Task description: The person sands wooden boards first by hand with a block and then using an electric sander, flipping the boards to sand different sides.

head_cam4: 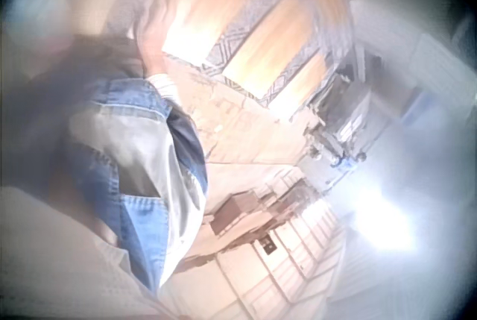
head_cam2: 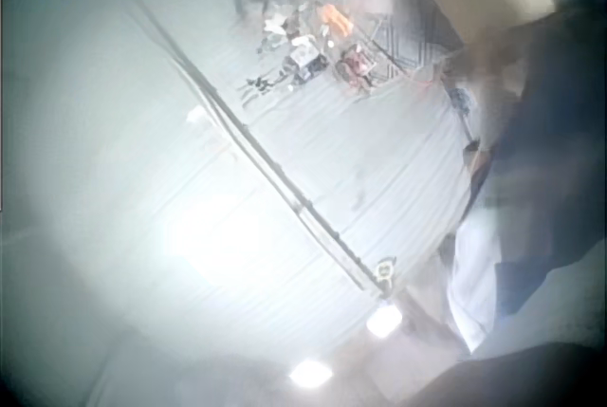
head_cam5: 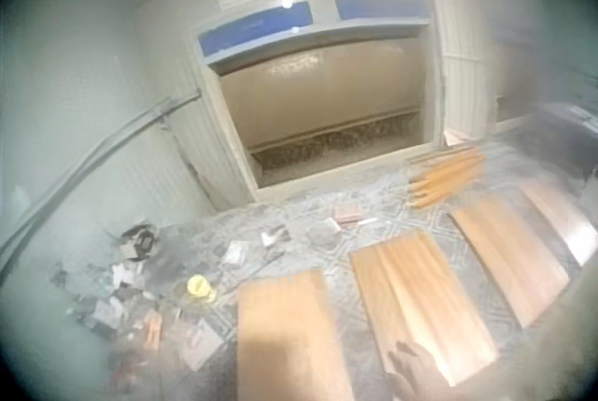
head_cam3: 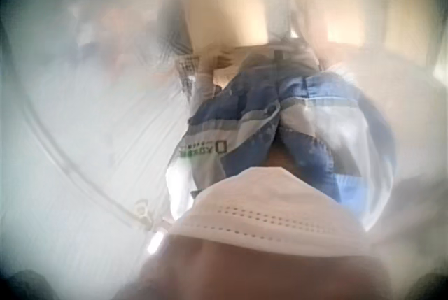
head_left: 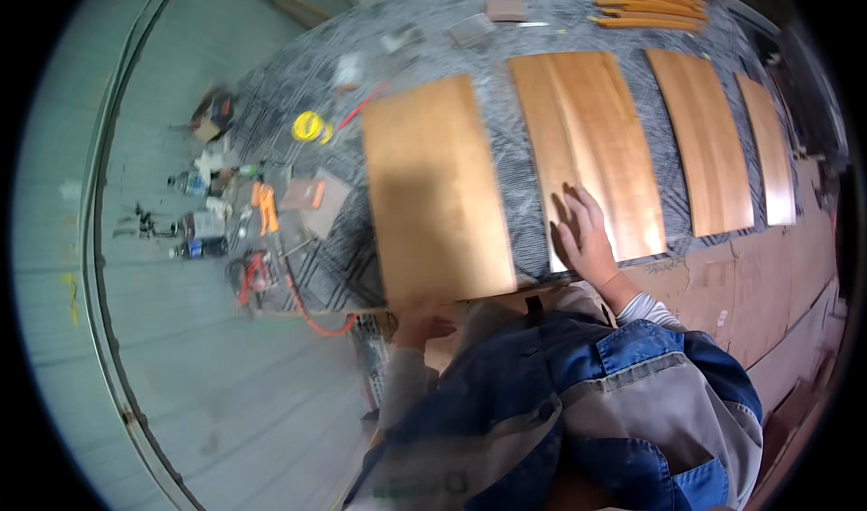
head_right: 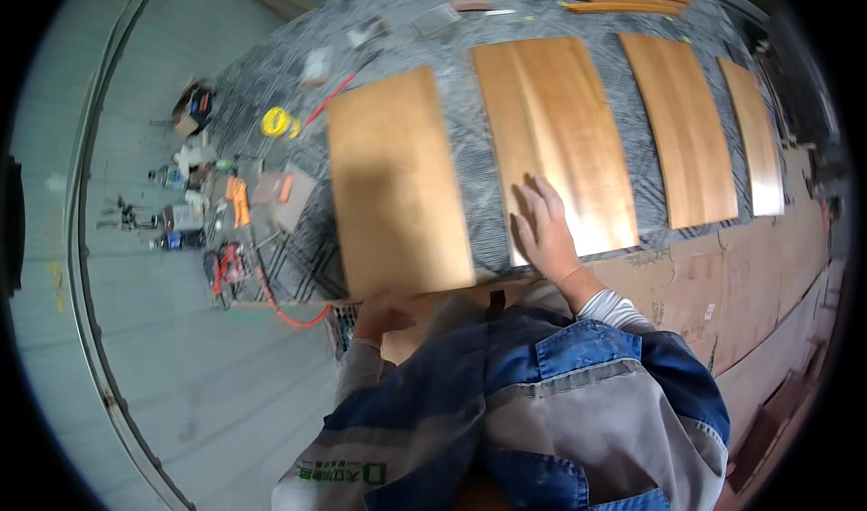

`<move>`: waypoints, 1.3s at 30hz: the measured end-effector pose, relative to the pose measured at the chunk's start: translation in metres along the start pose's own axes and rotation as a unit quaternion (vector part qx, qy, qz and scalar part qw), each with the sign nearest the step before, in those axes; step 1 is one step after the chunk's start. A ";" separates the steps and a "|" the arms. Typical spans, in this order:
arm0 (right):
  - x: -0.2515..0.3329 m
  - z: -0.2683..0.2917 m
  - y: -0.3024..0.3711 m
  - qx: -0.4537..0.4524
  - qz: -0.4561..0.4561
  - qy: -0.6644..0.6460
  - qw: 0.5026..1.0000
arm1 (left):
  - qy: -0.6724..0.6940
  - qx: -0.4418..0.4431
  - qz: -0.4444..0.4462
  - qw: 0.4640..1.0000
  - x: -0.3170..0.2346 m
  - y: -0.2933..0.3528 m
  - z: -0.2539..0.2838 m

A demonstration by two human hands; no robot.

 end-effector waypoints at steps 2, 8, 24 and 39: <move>0.038 -0.049 -0.009 0.040 0.037 0.004 0.999 | -0.139 -0.075 -0.096 0.983 -0.020 0.002 0.058; 0.125 -0.135 -0.044 0.126 0.081 -0.043 0.988 | -0.280 -0.555 -0.464 0.631 -0.133 0.011 0.256; 0.146 -0.174 -0.042 0.210 0.139 0.110 0.962 | -0.307 -0.585 -0.481 0.577 -0.164 0.032 0.348; 0.156 -0.179 -0.041 0.189 0.146 0.133 0.962 | -0.333 -0.498 -0.443 0.667 -0.183 0.059 0.521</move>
Point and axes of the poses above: each hand's wrist, its own y-axis away from the middle knuckle, its own z-axis out of the back of the hand, x = y × z, the point moved 4 cm from there along -y, towards the middle knuckle, and after that the axes turned 10 degrees about z, right-handed, at the moved point
